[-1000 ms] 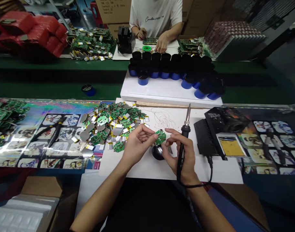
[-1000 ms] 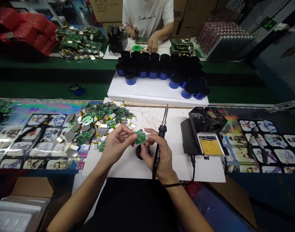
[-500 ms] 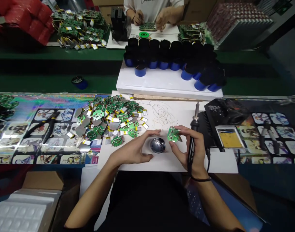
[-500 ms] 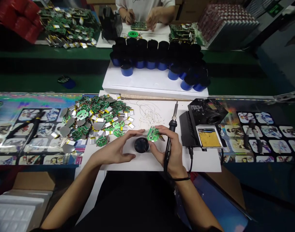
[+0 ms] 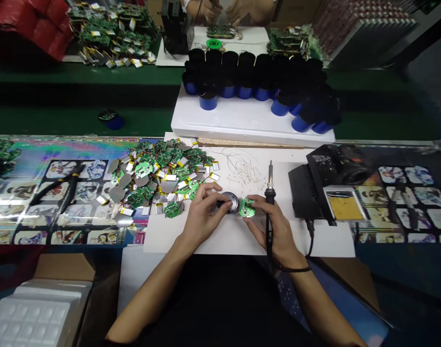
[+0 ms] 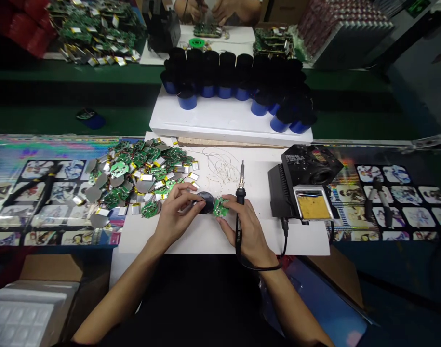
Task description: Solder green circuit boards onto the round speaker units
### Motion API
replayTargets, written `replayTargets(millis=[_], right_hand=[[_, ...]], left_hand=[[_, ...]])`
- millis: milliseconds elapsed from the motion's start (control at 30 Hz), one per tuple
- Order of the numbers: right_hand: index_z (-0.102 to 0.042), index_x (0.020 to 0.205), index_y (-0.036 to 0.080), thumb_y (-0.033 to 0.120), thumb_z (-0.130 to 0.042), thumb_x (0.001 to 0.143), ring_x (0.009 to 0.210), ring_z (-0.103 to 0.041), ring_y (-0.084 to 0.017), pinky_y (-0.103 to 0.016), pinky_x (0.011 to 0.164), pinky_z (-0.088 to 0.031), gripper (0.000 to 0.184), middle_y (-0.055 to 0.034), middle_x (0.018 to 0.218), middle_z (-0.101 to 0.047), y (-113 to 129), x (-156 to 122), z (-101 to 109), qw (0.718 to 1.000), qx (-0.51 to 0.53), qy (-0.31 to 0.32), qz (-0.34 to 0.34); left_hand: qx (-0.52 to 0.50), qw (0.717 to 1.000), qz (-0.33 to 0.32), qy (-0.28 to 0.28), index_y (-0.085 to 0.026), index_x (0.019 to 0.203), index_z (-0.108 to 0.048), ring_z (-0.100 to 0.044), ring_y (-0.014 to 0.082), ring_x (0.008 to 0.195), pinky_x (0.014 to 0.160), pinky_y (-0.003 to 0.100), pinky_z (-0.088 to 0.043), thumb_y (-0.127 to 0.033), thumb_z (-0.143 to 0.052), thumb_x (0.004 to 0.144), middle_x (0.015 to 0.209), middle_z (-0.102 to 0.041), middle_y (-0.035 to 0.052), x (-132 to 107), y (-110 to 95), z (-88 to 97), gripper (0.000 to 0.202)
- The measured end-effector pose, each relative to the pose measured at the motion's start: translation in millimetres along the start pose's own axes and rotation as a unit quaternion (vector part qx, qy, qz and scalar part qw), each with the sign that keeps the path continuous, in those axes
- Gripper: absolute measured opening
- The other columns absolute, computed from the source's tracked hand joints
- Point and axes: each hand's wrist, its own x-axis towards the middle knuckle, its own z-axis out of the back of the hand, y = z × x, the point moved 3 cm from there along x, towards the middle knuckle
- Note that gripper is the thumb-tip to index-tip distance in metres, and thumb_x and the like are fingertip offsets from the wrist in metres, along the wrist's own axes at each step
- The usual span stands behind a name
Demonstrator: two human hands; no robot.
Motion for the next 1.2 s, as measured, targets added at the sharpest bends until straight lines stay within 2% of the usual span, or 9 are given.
replayTargets(millis=[67, 167, 333, 500, 667, 767, 900, 1033, 1200], right_hand=[[-0.055, 0.139, 0.026, 0.014, -0.074, 0.096, 0.123, -0.071, -0.03, -0.053, 0.102, -0.061, 0.049, -0.0144, 0.138, -0.071, 5, 7, -7, 0.999, -0.018, 0.013, 0.031], [-0.056, 0.139, 0.026, 0.014, -0.073, 0.096, 0.121, -0.07, -0.03, -0.052, 0.098, -0.062, 0.048, -0.0142, 0.138, -0.072, 10, 16, -19, 0.995, -0.042, 0.036, 0.079], [-0.058, 0.141, 0.027, 0.015, -0.074, 0.096, 0.124, -0.068, -0.031, -0.055, 0.101, -0.059, 0.05, -0.0133, 0.141, -0.073, 10, 19, -27, 0.992, -0.057, 0.044, 0.104], [-0.062, 0.135, 0.028, 0.014, -0.077, 0.093, 0.116, -0.071, -0.031, -0.052, 0.096, -0.059, 0.047, -0.0101, 0.124, -0.079, 12, 18, -24, 0.992, -0.049, 0.033, 0.115], [-0.063, 0.132, 0.029, 0.016, -0.077, 0.093, 0.115, -0.07, -0.032, -0.054, 0.096, -0.057, 0.043, -0.0096, 0.126, -0.08, 13, 22, -26, 0.992, -0.071, 0.025, 0.098], [-0.062, 0.131, 0.029, 0.018, -0.079, 0.092, 0.118, -0.069, -0.032, -0.056, 0.099, -0.057, 0.044, -0.0103, 0.13, -0.078, 16, 23, -25, 0.995, -0.045, 0.021, 0.081], [-0.062, 0.127, 0.029, 0.013, -0.074, 0.094, 0.112, -0.071, -0.028, -0.052, 0.098, -0.06, 0.038, -0.0076, 0.118, -0.079, 19, 26, -21, 0.998, 0.045, -0.035, 0.019], [-0.065, 0.118, 0.029, 0.018, -0.076, 0.095, 0.101, -0.075, -0.024, -0.043, 0.091, -0.064, 0.028, -0.0038, 0.105, -0.078, 21, 32, -23, 0.992, 0.093, -0.06, -0.056], [-0.065, 0.114, 0.027, 0.02, -0.077, 0.094, 0.09, -0.076, -0.02, -0.036, 0.086, -0.064, 0.025, -0.0009, 0.096, -0.076, 23, 37, -28, 0.985, 0.13, -0.077, -0.09]], left_hand=[[-0.064, 0.998, 0.027, 0.001, -0.021, 0.098, -0.08, -0.062, 0.0166, 0.085, 0.071, 0.028, -0.051, -0.032, -0.074, 0.098, 0.111, -0.067, 0.0091, 0, 4, 1.2, 0.013], [-0.162, 0.983, 0.087, -0.007, -0.02, 0.102, -0.08, -0.068, 0.018, 0.09, 0.076, 0.028, -0.054, -0.035, -0.077, 0.097, 0.099, -0.074, 0.0076, -4, 10, -0.4, 0.016], [-0.254, 0.954, 0.15, -0.051, -0.018, 0.101, -0.076, -0.069, 0.0145, 0.08, 0.073, 0.024, -0.056, -0.039, -0.085, 0.09, 0.088, -0.075, 0.0035, -12, 16, -3.6, 0.025], [-0.222, 0.962, 0.152, -0.038, -0.017, 0.094, -0.076, -0.066, 0.014, 0.077, 0.071, 0.024, -0.053, -0.044, -0.08, 0.094, 0.087, -0.074, 0.004, -10, 13, -1.6, 0.027], [-0.161, 0.979, 0.128, -0.011, -0.019, 0.093, -0.076, -0.06, 0.0142, 0.074, 0.067, 0.026, -0.047, -0.04, -0.077, 0.096, 0.086, -0.072, 0.0034, -8, 7, 2.8, 0.021], [-0.127, 0.986, 0.106, -0.005, -0.02, 0.093, -0.076, -0.058, 0.0145, 0.073, 0.067, 0.027, -0.044, -0.037, -0.075, 0.098, 0.086, -0.07, 0.0033, -9, 5, 5.0, 0.019], [-0.099, 0.992, 0.08, 0.004, -0.021, 0.093, -0.075, -0.057, 0.0143, 0.074, 0.069, 0.028, -0.044, -0.035, -0.074, 0.099, 0.087, -0.069, 0.0026, -10, 4, 6.1, 0.015], [-0.071, 0.996, 0.048, 0.007, -0.021, 0.093, -0.075, -0.059, 0.0158, 0.077, 0.071, 0.029, -0.046, -0.032, -0.073, 0.099, 0.087, -0.071, 0.0034, -9, -1, 6.8, 0.013], [-0.047, 0.999, 0.021, 0.011, -0.021, 0.093, -0.075, -0.06, 0.0161, 0.075, 0.07, 0.029, -0.048, -0.03, -0.074, 0.098, 0.087, -0.073, 0.0034, -7, -7, 8.4, 0.01]])
